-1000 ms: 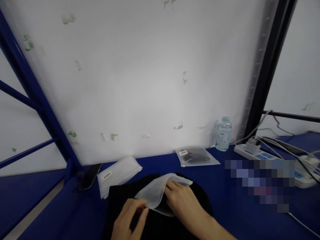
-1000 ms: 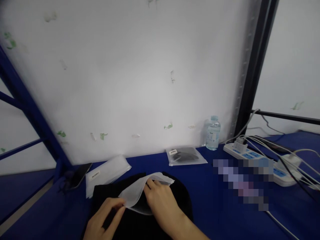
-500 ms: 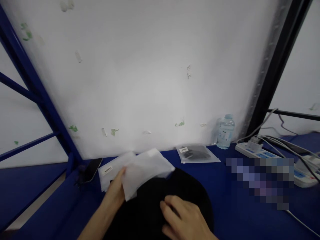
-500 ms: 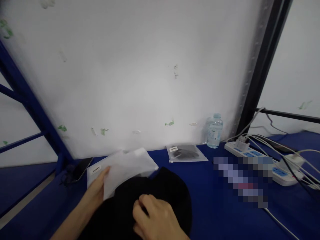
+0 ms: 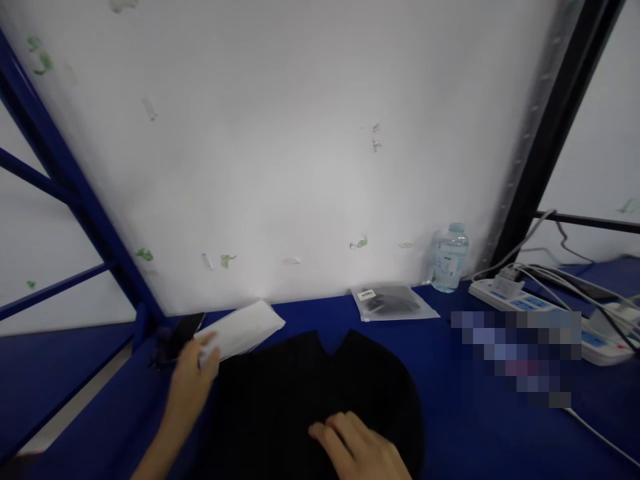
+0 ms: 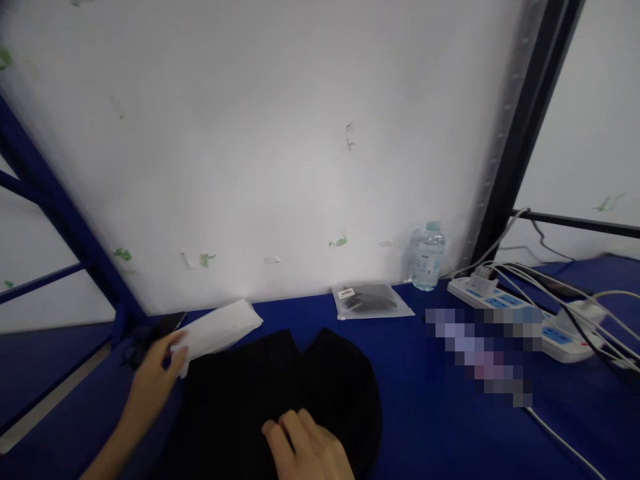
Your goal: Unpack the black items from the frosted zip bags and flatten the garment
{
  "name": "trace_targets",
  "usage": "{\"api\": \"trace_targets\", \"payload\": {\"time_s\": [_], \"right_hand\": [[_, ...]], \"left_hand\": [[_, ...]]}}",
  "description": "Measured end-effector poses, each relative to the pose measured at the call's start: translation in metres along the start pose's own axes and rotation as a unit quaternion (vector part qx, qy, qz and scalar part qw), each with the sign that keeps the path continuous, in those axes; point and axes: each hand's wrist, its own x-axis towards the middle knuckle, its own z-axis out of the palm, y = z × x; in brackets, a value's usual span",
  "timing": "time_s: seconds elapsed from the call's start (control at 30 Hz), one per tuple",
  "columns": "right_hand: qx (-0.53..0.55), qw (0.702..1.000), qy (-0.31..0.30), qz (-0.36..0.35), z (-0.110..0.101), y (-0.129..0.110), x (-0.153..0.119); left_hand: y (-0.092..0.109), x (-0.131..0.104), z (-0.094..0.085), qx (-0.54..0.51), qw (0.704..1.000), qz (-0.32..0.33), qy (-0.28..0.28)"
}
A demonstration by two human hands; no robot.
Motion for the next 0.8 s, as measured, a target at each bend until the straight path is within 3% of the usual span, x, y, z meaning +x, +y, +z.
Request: {"api": "trace_targets", "payload": {"time_s": [0.07,0.1,0.17,0.27,0.37,0.43,0.57,0.67,0.8], "right_hand": [[-0.007,0.999,0.045,-0.002,0.000,-0.006,0.008],[-0.006,0.998,0.065,-0.005,0.002,-0.009,0.010],[0.017,0.996,0.083,-0.005,0.005,-0.014,0.013],[0.117,0.990,0.056,0.049,-0.003,-0.012,0.014],[0.211,0.962,0.035,0.169,-0.026,0.009,0.016],[0.211,0.940,0.076,0.259,-0.043,0.033,0.016],[0.146,0.920,0.046,0.362,-0.055,0.085,0.000],[0.064,0.930,0.037,0.359,-0.053,0.105,-0.015],[0.028,0.970,0.034,0.239,-0.050,0.098,-0.017]], "left_hand": [[-0.006,-0.040,0.013,0.100,0.970,0.105,-0.193],[-0.008,-0.058,0.020,0.114,0.949,0.141,-0.259],[-0.010,-0.087,0.031,0.119,0.922,0.165,-0.329],[-0.006,-0.105,0.038,0.112,0.918,0.146,-0.351],[0.005,-0.105,0.038,0.126,0.911,0.114,-0.377],[0.013,-0.104,0.037,0.148,0.899,0.102,-0.399],[0.015,-0.106,0.040,0.188,0.888,0.118,-0.403],[0.009,-0.107,0.043,0.197,0.885,0.130,-0.402],[0.010,-0.109,0.046,0.191,0.884,0.130,-0.407]]}}
